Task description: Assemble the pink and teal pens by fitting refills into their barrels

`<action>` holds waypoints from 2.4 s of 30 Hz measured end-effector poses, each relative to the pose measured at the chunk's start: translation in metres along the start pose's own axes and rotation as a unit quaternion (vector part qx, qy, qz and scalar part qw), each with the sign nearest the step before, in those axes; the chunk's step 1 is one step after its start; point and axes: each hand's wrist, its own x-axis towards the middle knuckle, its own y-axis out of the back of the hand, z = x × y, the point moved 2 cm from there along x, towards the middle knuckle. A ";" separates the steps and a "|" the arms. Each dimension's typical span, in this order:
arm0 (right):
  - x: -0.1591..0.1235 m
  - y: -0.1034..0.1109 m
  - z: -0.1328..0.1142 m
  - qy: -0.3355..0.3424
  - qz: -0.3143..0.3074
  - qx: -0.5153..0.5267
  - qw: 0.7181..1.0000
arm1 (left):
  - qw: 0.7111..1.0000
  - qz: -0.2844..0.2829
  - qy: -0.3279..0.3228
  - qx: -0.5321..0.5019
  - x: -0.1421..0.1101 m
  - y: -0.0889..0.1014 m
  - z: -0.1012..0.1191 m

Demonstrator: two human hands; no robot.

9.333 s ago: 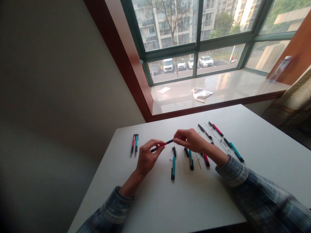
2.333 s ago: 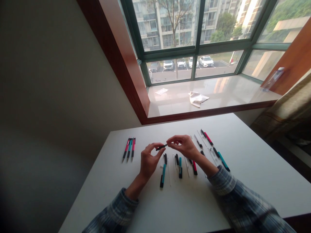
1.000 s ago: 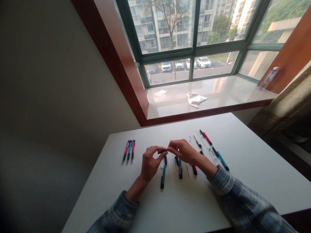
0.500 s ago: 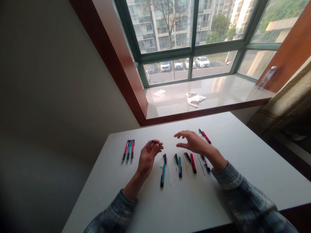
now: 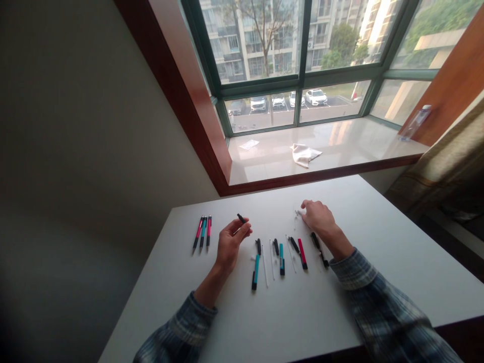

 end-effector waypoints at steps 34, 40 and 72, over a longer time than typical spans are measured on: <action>-0.006 0.006 0.006 0.149 0.005 0.125 0.981 | 0.995 -0.087 0.043 -0.002 -0.005 -0.006 -0.007; 0.001 -0.002 0.004 0.142 0.022 0.122 0.982 | 0.995 -0.096 0.029 0.017 -0.005 -0.005 -0.006; -0.061 -0.028 -0.094 0.125 -0.028 0.531 0.838 | 0.991 -0.128 -0.024 0.032 -0.015 -0.006 0.002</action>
